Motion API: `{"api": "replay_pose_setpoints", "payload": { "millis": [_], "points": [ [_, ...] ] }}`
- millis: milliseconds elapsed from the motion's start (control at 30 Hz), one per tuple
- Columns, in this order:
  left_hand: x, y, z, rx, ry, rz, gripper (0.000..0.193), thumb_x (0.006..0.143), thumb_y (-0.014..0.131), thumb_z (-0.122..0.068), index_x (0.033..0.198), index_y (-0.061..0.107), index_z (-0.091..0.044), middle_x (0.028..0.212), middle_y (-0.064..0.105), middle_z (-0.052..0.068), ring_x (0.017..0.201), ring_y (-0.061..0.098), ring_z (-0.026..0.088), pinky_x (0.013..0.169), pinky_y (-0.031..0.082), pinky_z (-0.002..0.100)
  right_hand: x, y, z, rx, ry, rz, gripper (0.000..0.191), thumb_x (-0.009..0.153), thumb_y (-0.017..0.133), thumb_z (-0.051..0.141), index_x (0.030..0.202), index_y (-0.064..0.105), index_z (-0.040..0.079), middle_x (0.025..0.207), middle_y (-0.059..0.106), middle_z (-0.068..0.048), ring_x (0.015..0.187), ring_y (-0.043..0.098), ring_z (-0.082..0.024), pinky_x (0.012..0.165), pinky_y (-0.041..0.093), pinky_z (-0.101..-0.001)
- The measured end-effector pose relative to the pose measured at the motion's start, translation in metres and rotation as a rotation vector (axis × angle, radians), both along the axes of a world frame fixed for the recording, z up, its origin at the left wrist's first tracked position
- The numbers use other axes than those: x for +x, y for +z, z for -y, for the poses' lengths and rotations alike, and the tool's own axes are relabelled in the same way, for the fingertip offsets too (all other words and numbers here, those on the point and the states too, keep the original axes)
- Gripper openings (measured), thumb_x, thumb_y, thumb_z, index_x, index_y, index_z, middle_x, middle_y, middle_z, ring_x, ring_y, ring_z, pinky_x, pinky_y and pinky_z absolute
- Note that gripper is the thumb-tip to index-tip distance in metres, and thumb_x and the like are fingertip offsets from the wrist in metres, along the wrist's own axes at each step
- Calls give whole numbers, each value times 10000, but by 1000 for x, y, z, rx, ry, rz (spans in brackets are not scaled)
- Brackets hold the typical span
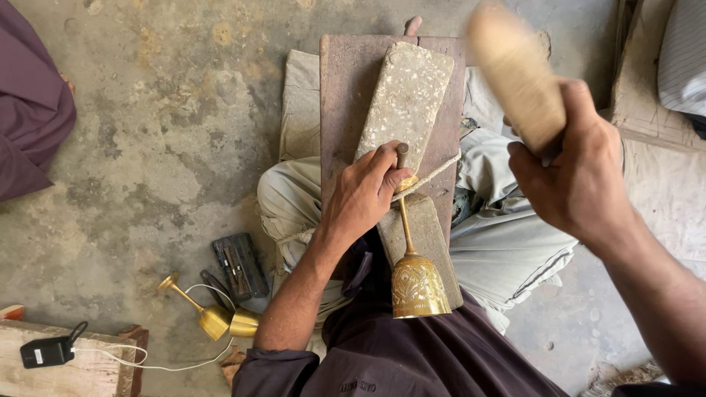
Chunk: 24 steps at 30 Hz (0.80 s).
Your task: The person sits on the floor and shapes a brass goblet-like object held against a stone block, holding a punch to the metal and striking it with a wooden mallet. They reposition the punch and rotate the piece between strikes while continuing to hammer.
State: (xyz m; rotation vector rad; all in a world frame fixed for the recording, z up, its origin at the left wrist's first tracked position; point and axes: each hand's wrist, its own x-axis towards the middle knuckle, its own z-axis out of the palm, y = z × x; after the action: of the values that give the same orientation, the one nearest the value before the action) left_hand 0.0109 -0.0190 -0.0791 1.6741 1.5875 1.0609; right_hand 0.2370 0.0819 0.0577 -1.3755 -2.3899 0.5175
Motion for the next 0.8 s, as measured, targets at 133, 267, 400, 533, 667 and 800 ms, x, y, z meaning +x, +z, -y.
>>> {"api": "replay_pose_setpoints", "payload": {
  "millis": [133,267,400,533,667,800],
  "points": [
    [-1,-2,-3,-36,-28,-48,353,1010,668,-255,1290,570,-64,854,666,75,697,713,204,542,576,340,1,-1,1,529,188,531,291,938,727,33,1210,701,134,917,722,-50,748,638,-217,738,509,-400],
    [-3,-1,-2,25,-26,-9,329,1025,671,-256,1272,557,-71,922,680,92,763,734,228,577,568,365,4,-4,1,-7,77,74,319,908,669,74,1206,561,33,950,661,-84,789,639,-170,672,527,-346],
    [-4,2,-2,-26,-28,-27,341,1008,692,-258,1270,567,-78,907,688,103,738,731,253,567,558,385,8,-8,0,237,155,229,295,927,654,7,1221,641,12,969,694,-148,817,634,-236,760,482,-361],
    [-5,6,-2,11,-16,-22,343,982,721,-256,1249,582,-91,910,689,107,745,731,266,578,557,393,17,-12,3,309,147,420,379,843,649,-59,1210,686,24,912,696,-129,754,624,-221,718,452,-377],
    [-5,6,-3,8,-44,-45,364,981,726,-244,1265,564,-86,917,690,108,748,717,279,583,551,409,25,-12,10,314,80,362,342,936,658,-2,1276,673,33,942,660,-107,791,575,-216,789,431,-393],
    [-7,3,-4,23,-65,-37,377,993,715,-247,1294,536,-107,913,681,91,765,713,273,605,557,410,23,-6,19,286,78,428,345,941,660,22,1282,688,69,934,647,-85,805,566,-211,822,424,-395]
  ]
}}
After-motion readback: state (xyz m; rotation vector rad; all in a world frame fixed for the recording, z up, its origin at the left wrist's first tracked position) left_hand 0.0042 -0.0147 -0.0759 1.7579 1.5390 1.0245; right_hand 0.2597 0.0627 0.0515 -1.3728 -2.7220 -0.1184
